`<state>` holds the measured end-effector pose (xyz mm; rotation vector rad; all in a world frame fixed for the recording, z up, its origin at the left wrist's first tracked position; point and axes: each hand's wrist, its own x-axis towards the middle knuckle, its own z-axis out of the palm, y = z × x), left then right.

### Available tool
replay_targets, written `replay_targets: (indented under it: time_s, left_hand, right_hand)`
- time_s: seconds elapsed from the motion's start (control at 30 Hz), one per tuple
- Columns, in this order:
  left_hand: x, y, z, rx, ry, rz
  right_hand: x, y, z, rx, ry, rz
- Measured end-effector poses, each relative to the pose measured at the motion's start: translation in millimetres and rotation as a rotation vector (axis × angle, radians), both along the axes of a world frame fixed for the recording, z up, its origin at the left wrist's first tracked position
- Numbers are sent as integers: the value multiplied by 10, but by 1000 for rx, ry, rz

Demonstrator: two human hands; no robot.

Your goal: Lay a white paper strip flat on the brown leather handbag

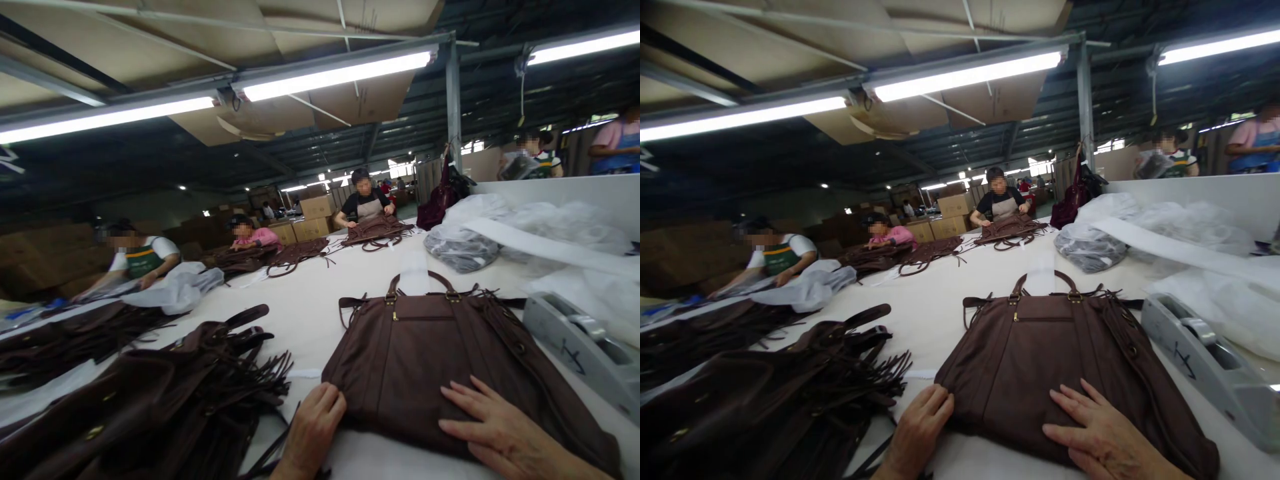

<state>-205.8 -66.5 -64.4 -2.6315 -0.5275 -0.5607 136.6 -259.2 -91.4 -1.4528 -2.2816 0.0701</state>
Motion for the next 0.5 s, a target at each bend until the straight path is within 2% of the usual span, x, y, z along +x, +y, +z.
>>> replay_targets:
  time_s: [0.17,0.33,0.43,0.5]
  left_hand:
    - [-14,-44,27,-34,44,16]
    - [-47,-70,54,17,24,2]
    - [-99,-64,63,-31,61,-15]
    - [-146,-65,85,-57,91,-32]
  right_hand:
    - [8,-8,-15,-45,-16,-29]
    - [-34,-115,247,-87,8,30]
    - [-50,-153,378,-33,-49,53]
    - [-46,-119,380,44,-148,64]
